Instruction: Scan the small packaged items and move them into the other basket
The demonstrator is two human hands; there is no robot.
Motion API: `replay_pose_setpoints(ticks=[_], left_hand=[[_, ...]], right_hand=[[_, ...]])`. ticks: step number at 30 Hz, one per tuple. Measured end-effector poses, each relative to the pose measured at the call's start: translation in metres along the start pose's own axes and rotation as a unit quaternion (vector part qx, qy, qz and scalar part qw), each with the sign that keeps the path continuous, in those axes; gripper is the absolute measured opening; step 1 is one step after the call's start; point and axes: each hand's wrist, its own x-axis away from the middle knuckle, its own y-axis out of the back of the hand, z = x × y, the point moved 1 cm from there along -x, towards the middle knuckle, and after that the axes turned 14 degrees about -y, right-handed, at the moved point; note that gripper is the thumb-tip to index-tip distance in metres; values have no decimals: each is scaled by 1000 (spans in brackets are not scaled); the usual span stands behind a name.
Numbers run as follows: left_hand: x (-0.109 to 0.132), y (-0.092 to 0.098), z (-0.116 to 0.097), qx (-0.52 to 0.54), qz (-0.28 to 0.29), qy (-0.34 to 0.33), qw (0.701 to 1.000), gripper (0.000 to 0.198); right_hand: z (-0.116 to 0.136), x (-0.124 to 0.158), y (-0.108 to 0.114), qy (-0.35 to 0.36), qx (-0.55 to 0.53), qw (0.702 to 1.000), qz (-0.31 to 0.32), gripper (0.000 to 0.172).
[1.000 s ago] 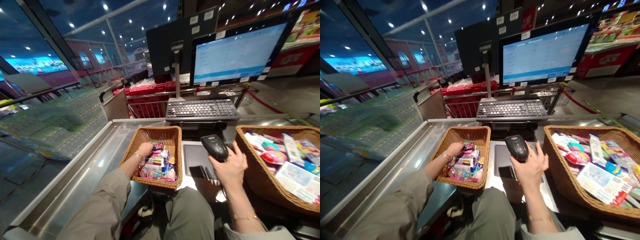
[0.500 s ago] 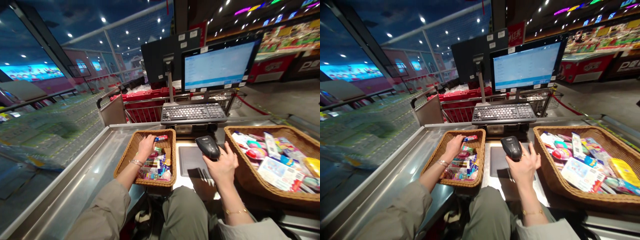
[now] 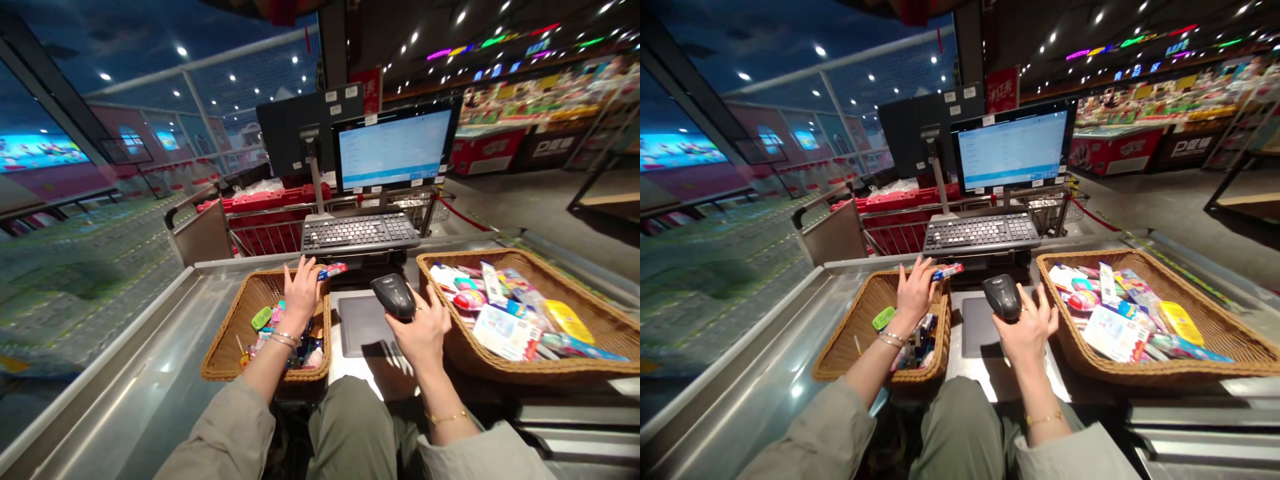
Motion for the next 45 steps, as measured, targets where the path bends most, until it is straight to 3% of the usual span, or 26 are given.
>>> replay_pose_setpoints(ticks=[7, 16, 45], left_hand=[[-16, -9, -27, 23, -27, -11, 999, 30], [-37, -11, -51, 46, -38, -4, 998, 30], [-47, -12, -58, 65, -31, 2, 997, 29]], right_hand=[[-3, 1, -2, 44, 24, 998, 24, 26], [-3, 0, 2, 59, 42, 997, 22, 28], [-5, -2, 6, 79, 30, 996, 20, 39]])
